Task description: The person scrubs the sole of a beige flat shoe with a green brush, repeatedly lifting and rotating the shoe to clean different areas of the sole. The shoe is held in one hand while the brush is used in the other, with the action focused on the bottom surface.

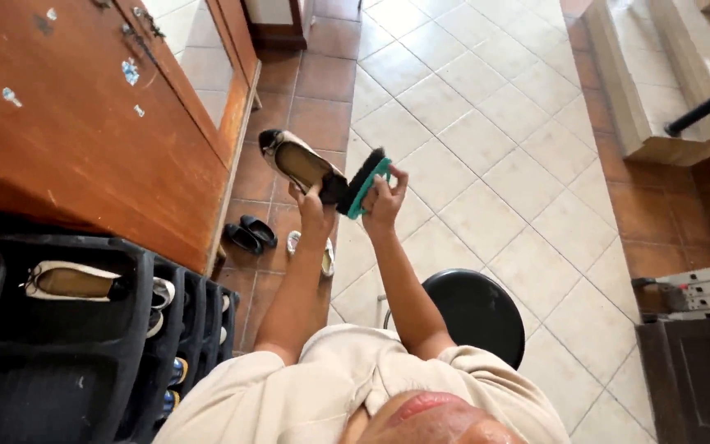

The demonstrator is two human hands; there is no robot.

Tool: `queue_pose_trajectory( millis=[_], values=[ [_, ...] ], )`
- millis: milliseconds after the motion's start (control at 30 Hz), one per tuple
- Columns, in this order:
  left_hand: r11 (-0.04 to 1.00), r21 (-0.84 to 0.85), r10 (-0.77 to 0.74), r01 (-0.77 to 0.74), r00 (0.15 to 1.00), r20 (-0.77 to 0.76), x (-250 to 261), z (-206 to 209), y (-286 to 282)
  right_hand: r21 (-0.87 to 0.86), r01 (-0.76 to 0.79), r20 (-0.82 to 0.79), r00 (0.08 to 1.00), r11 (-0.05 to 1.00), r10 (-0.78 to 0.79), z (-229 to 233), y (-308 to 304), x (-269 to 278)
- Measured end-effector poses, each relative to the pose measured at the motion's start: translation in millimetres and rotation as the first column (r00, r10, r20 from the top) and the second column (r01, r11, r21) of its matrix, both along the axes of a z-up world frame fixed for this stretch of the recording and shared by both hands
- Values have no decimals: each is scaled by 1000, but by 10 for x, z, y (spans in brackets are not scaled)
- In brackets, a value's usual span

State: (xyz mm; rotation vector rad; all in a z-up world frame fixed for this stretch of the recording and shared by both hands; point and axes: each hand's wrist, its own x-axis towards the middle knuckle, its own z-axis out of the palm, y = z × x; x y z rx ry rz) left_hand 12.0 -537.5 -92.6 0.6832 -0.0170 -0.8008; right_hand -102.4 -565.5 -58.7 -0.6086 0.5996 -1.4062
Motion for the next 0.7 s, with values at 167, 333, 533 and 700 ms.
queue_pose_trajectory(
  millis=[167,333,533,700],
  values=[
    [990,58,122,-126,990,66,127,109,40,-27,-353,-59,934,935,351,-226,219,83],
    [991,-39,131,-131,991,6,50,191,284,6,-214,13,977,977,214,-193,186,194],
    [990,-17,140,-140,988,67,196,268,427,44,-489,-99,865,871,491,-204,506,140],
    [997,48,55,-57,997,55,173,59,546,48,-280,-68,957,959,283,-229,216,210]
  ],
)
